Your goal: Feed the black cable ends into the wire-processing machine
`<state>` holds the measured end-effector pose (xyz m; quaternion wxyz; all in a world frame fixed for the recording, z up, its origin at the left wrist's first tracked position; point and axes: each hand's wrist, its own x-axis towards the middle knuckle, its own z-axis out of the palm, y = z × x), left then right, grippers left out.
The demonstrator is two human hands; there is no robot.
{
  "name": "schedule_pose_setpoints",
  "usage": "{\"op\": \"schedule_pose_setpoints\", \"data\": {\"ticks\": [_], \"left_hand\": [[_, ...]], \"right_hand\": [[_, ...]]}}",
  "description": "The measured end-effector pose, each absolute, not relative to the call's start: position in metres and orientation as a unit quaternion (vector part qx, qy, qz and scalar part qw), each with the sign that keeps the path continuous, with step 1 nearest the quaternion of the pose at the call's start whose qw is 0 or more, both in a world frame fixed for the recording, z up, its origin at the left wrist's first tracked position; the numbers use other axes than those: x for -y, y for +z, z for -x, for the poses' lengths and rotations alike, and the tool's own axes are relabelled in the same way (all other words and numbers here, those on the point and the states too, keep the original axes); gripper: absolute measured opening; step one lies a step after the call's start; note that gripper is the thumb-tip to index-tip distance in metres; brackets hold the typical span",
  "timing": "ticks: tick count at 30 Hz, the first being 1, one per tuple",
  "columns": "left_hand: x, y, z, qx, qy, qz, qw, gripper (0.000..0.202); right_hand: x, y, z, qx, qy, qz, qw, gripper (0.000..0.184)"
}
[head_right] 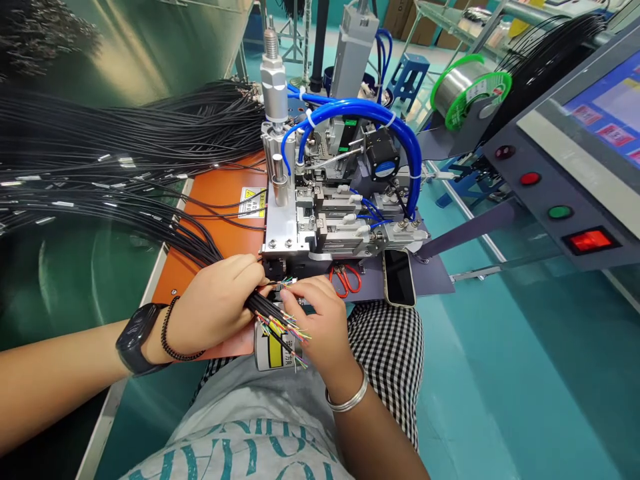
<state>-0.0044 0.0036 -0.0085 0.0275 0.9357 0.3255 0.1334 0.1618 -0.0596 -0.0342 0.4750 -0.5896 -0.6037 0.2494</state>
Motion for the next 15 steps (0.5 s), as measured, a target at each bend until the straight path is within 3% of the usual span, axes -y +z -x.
{"op": "schedule_pose_setpoints", "data": {"ticks": [7,15], "left_hand": [[-0.003,-0.016,0.005,-0.268,0.133,-0.954,-0.026,0.011],[-0.006,-0.007,0.006,-0.259,0.101,-0.959,0.058,0.034]], "right_hand": [[0.051,-0.033,-0.164,0.632,0.224,0.572,0.473,0.011],[0.042,-0.036,-0.183,0.677,0.213,0.579,0.402,0.01]]}}
